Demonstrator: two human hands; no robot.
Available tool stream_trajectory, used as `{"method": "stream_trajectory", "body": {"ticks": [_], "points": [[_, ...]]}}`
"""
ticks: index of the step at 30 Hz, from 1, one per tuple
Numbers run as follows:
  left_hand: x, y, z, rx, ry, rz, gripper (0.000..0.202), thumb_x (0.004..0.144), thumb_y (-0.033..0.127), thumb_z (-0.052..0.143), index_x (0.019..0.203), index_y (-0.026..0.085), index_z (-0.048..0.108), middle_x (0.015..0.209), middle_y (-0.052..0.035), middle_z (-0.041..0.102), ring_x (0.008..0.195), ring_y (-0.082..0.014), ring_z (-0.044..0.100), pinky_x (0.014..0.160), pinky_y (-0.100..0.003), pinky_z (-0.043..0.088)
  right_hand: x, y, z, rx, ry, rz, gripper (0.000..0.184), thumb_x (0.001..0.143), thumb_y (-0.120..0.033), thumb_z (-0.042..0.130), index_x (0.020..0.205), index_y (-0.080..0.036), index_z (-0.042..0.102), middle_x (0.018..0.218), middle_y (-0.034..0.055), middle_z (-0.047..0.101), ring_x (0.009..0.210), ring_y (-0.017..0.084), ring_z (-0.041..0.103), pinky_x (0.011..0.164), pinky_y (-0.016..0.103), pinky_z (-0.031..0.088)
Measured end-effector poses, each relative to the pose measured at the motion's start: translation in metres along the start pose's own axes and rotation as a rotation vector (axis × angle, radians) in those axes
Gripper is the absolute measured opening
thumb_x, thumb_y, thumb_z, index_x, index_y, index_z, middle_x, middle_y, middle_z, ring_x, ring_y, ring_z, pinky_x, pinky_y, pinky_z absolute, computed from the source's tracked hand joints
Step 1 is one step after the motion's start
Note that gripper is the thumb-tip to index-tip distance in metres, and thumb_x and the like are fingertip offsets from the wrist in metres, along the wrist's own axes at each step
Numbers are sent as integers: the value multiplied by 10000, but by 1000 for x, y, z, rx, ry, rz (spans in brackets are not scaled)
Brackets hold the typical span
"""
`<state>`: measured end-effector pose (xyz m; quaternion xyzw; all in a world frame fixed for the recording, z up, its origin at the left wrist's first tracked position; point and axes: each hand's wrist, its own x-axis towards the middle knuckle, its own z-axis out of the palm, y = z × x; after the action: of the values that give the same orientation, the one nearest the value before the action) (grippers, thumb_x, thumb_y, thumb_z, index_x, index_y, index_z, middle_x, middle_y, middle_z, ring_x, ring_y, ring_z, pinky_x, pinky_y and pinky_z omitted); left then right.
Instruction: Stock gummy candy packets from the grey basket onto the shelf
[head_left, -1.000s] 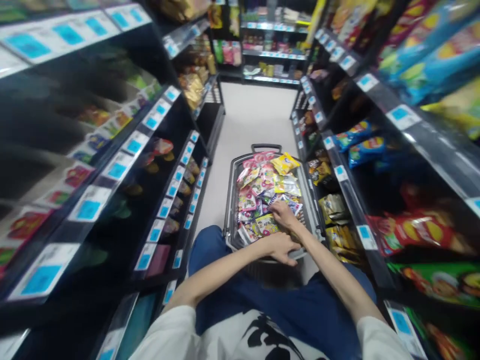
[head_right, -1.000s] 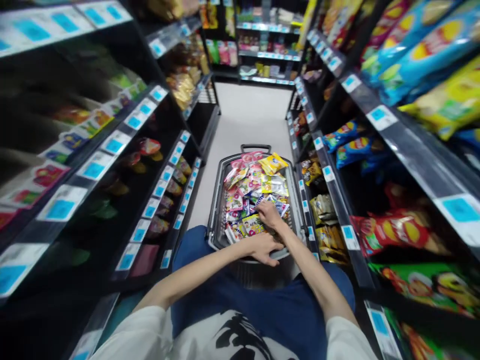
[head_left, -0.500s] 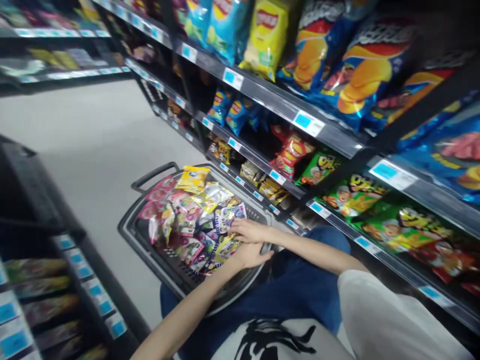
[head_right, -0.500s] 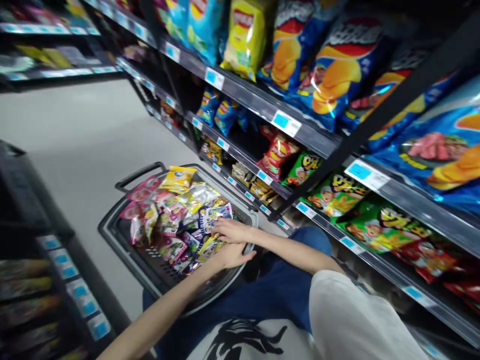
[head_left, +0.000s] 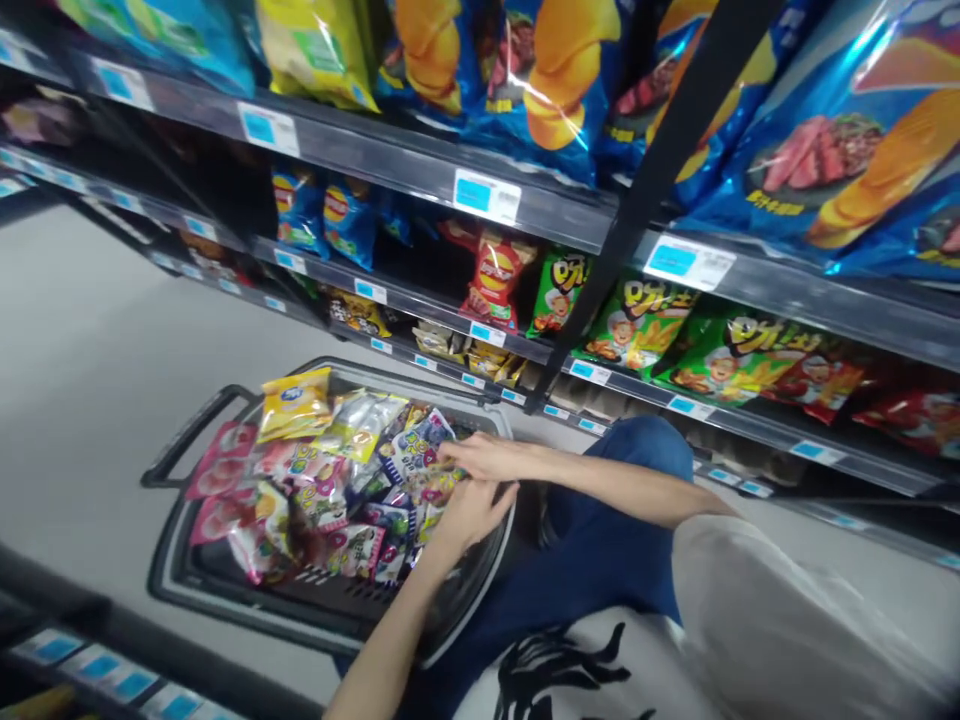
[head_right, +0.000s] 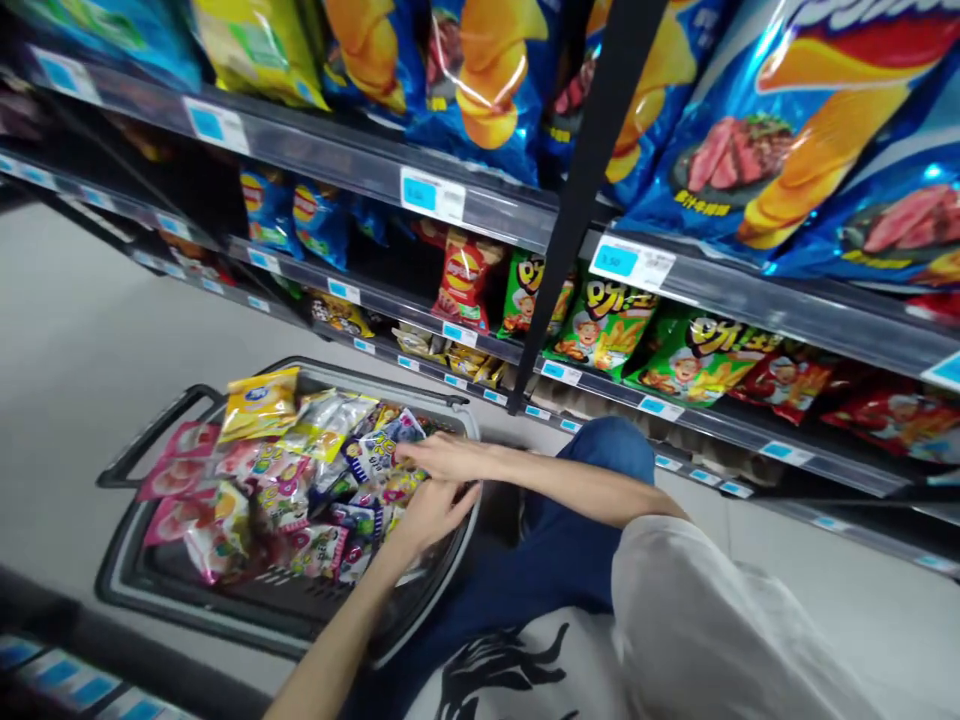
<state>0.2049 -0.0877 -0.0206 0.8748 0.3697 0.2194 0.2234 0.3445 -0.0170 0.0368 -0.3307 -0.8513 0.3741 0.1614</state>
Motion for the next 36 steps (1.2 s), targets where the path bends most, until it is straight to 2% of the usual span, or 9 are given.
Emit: {"method": "stream_trajectory", "body": {"ticks": [3, 6, 9, 11, 14, 17, 23, 27, 36], "points": [[3, 0, -14, -3, 143, 44, 304, 1036, 239, 479, 797, 175, 655, 697, -28, 663, 647, -150, 647, 637, -251, 457, 1, 9, -18, 152, 273, 135, 165, 1047, -267, 503, 1164, -219, 609, 748, -41, 570, 626, 133, 496, 635, 231, 367], [2, -7, -30, 46, 504, 99, 174, 937, 146, 642, 767, 179, 620, 633, 17, 599, 589, -114, 564, 638, -245, 423, 9, 17, -29, 304, 575, 270, 202, 1041, -410, 511, 1130, -242, 576, 795, -30, 576, 694, 158, 542, 706, 254, 420], [3, -21, -38, 39, 928, -54, 230, 794, 156, 807, 974, 176, 664, 916, -37, 694, 876, -164, 648, 818, -286, 498, 21, 20, -32, 483, 778, 362, 279, 1004, -510, 530, 1089, -244, 524, 861, -17, 591, 718, 158, 570, 671, 250, 460], [5, -30, -37, -227, 1034, -325, 476, 743, 248, 862, 1154, 187, 629, 1211, -93, 659, 1104, -198, 632, 902, -310, 523, 28, 18, -30, 615, 823, 400, 366, 976, -596, 543, 1067, -246, 488, 833, -20, 589, 651, 153, 571, 579, 245, 462], [10, -39, -33, -879, 854, -664, 604, 727, 379, 858, 1247, 229, 588, 1249, -87, 655, 1051, -165, 659, 866, -276, 549, 38, 8, -29, 790, 788, 409, 501, 899, -709, 607, 1055, -252, 473, 741, -47, 573, 510, 141, 523, 452, 248, 429], [12, -37, -32, -1246, 590, -730, 514, 692, 489, 846, 1095, 236, 650, 989, -60, 711, 880, -178, 688, 821, -320, 581, 43, -5, -34, 895, 720, 354, 581, 800, -743, 705, 1028, -246, 509, 699, -59, 576, 492, 131, 496, 435, 241, 410], [16, -19, -41, -1315, 672, -742, 640, 524, 526, 959, 1003, 212, 674, 1019, -68, 723, 948, -203, 708, 872, -347, 604, 47, -6, -53, 992, 660, 251, 545, 653, -587, 884, 920, -212, 593, 704, -68, 619, 643, 119, 550, 615, 220, 420], [20, -20, -43, -1305, 713, -768, 644, 563, 600, 935, 974, 194, 651, 1073, -75, 716, 933, -196, 701, 840, -352, 610, 51, -1, -55, 1033, 619, 233, 487, 657, -509, 905, 911, -211, 614, 706, -53, 650, 669, 148, 583, 643, 245, 434], [14, -34, -44, -1168, 752, -764, 520, 624, 516, 909, 914, 159, 666, 868, -41, 712, 751, -139, 668, 739, -265, 572, 59, 6, -49, 1066, 681, 314, 492, 630, -498, 897, 910, -208, 615, 671, -58, 653, 641, 147, 579, 625, 245, 413]]}}
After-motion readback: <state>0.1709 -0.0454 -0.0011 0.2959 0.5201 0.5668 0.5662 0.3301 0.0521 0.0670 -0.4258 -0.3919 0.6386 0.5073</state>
